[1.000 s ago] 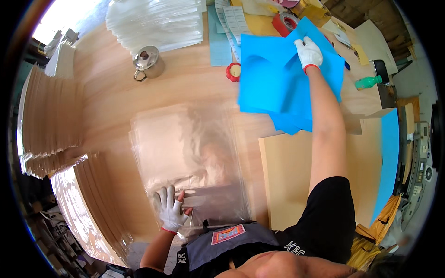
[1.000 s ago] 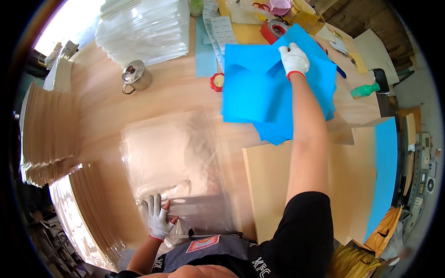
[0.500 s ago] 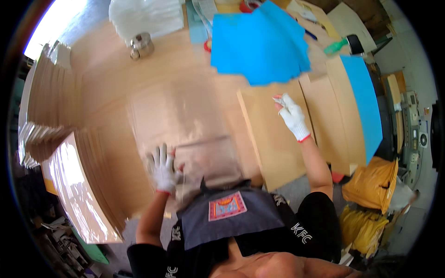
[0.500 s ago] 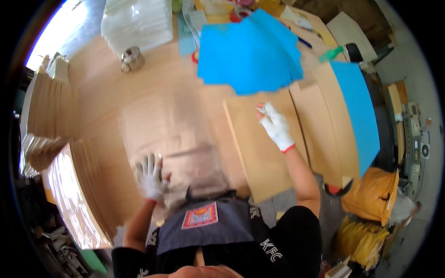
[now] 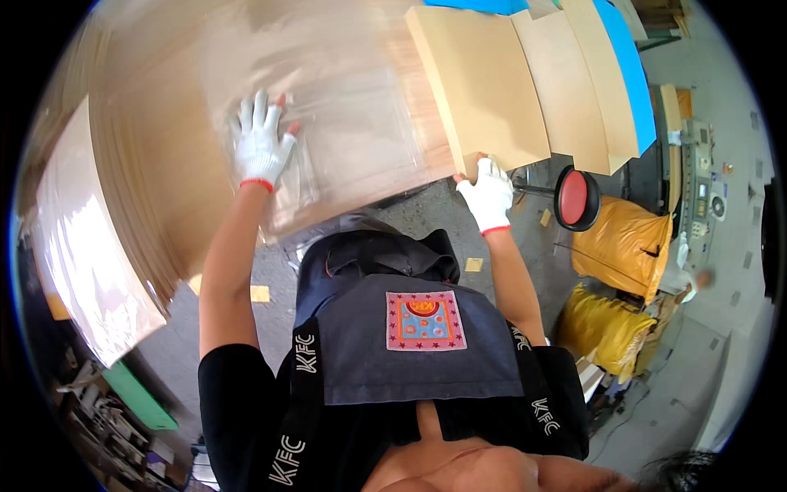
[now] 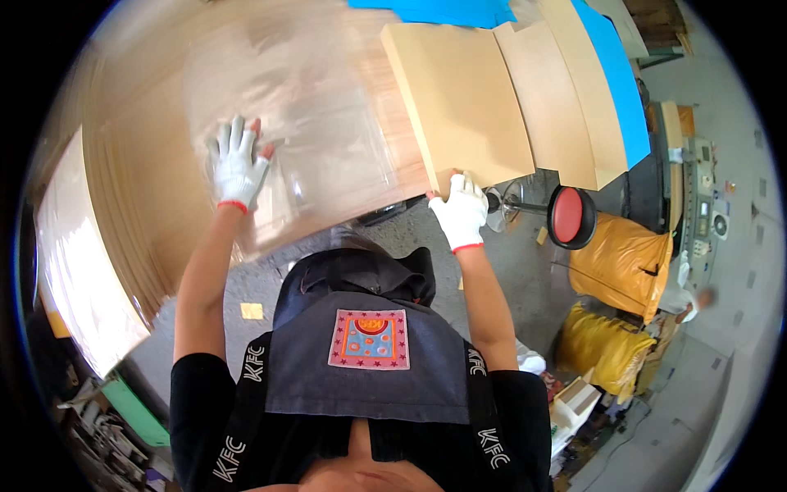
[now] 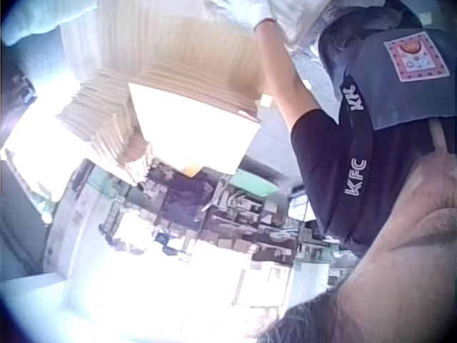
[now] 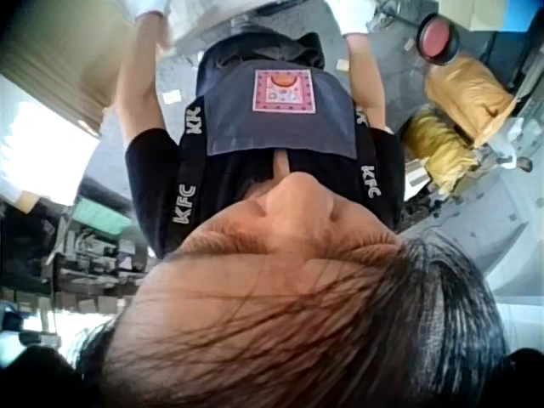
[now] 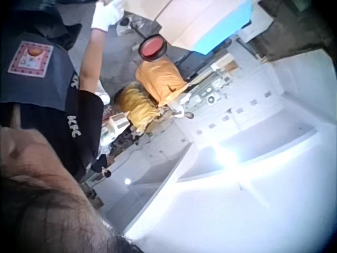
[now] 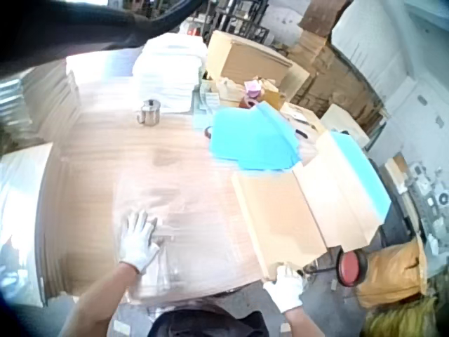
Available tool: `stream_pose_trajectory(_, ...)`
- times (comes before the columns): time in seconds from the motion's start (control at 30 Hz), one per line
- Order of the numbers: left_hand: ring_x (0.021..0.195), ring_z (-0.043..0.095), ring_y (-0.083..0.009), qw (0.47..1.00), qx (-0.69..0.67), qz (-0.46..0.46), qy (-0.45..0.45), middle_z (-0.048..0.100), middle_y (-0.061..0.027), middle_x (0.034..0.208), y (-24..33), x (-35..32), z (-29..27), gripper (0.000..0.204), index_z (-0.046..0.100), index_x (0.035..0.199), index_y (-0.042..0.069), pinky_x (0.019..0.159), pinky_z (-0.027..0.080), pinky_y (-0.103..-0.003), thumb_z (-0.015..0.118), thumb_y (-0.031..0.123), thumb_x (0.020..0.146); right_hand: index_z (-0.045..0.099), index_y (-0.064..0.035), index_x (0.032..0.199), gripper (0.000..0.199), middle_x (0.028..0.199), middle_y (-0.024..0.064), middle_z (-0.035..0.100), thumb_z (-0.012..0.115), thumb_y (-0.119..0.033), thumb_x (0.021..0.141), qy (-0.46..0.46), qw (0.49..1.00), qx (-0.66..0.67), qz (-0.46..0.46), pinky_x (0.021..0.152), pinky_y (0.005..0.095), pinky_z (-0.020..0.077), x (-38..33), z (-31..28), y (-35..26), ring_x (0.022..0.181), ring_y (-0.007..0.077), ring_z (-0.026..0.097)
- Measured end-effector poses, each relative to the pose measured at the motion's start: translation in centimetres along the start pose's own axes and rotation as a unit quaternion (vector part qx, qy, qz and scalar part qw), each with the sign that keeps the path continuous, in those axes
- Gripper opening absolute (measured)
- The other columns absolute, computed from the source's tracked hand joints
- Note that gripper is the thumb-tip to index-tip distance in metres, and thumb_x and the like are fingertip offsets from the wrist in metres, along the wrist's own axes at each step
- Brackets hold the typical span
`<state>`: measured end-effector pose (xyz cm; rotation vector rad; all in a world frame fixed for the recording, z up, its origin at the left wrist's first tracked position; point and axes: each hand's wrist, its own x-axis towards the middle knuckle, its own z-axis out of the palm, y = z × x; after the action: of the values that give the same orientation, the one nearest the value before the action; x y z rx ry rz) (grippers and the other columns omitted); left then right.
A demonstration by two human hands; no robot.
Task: The person repeatedly wraps rectangular brown paper sheets in clear plastic film. They pick up a sheet, place it on a plastic-covered surface, and fold the film over the paper. The wrapped items are stacked on the table.
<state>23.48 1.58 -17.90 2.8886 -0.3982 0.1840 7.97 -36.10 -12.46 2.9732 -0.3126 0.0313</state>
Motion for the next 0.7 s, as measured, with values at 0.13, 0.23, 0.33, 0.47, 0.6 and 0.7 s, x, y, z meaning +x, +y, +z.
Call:
stream_pose_trajectory(0.13, 0.133, 0.028, -0.0337, 0.994, -0.096, -0.007, 0.056, 0.035, -0.0091, 0.143, -0.9, 0.0, 1.8, 0.052, 0.046, 0.132, 0.019, 0.105, 0.029, -0.047, 0.057, 0.037, 0.084, 0.053, -0.0058, 0.109, 0.047, 0.098, 0.0143, 0.062, 0.064, -0.036, 0.076, 0.025, 0.999, -0.002, -0.028, 0.078, 0.0442, 0.0457, -0.1, 1.7, 1.0, 0.089, 0.0335, 0.059)
stream_pose_trajectory(0.23, 0.132, 0.03, -0.0343, 0.963, -0.239, -0.024, 0.12, 0.039, -0.0103, 0.141, -1.3, -0.6, 0.2, 0.048, 0.051, 0.126, 0.015, 0.106, 0.03, -0.045, 0.059, 0.032, 0.082, 0.055, -0.0055, 0.109, 0.045, 0.097, 0.0161, 0.063, 0.064, -0.035, 0.076, 0.018, 0.998, 0.03, -0.048, 0.077, 0.0436, 0.0475, 0.4, 0.7, 0.9, 0.088, 0.0345, 0.061)
stream_pose_trajectory(0.33, 0.13, 0.035, -0.0354, 0.91, -0.364, -0.005, 0.197, 0.047, -0.0114, 0.135, 0.7, -2.2, -6.1, 0.044, 0.057, 0.119, 0.01, 0.106, 0.031, -0.043, 0.063, 0.024, 0.078, 0.057, -0.0046, 0.111, 0.046, 0.099, 0.0184, 0.064, 0.064, -0.036, 0.078, -0.013, 0.998, 0.039, -0.041, 0.079, 0.0404, 0.0488, 0.7, 0.0, 1.1, 0.091, 0.0347, 0.062)
stream_pose_trajectory(0.47, 0.125, 0.042, -0.0367, 0.871, -0.382, 0.089, 0.296, 0.055, -0.0127, 0.127, 1.4, -9.7, -10.7, 0.035, 0.064, 0.108, 0.003, 0.107, 0.029, -0.044, 0.064, 0.014, 0.075, 0.056, -0.0054, 0.117, 0.051, 0.103, 0.0195, 0.064, 0.064, -0.037, 0.078, -0.06, 0.998, 0.022, -0.028, 0.08, 0.0397, 0.0483, 1.0, -0.9, 1.0, 0.094, 0.0355, 0.061)
stream_pose_trajectory(0.6, 0.123, 0.044, -0.0368, 0.869, -0.436, 0.1, 0.213, 0.056, -0.0142, 0.124, 2.2, -19.4, -10.1, 0.025, 0.068, 0.099, 0.001, 0.107, 0.028, -0.049, 0.06, 0.01, 0.077, 0.054, -0.0053, 0.118, 0.055, 0.1, 0.02, 0.064, 0.065, -0.041, 0.077, -0.053, 0.998, -0.025, -0.02, 0.079, 0.0417, 0.048, 0.8, -1.1, -0.1, 0.092, 0.0356, 0.062)
stream_pose_trajectory(0.7, 0.124, 0.044, -0.0349, 0.87, -0.471, 0.08, 0.122, 0.057, -0.0136, 0.121, 3.2, -25.0, -6.8, 0.023, 0.068, 0.096, 0.002, 0.106, 0.028, -0.05, 0.059, 0.009, 0.076, 0.052, -0.0061, 0.119, 0.058, 0.097, 0.0206, 0.065, 0.064, -0.044, 0.076, -0.044, 0.998, -0.042, -0.014, 0.077, 0.0428, 0.0479, 0.8, -0.4, 0.1, 0.09, 0.0364, 0.062)
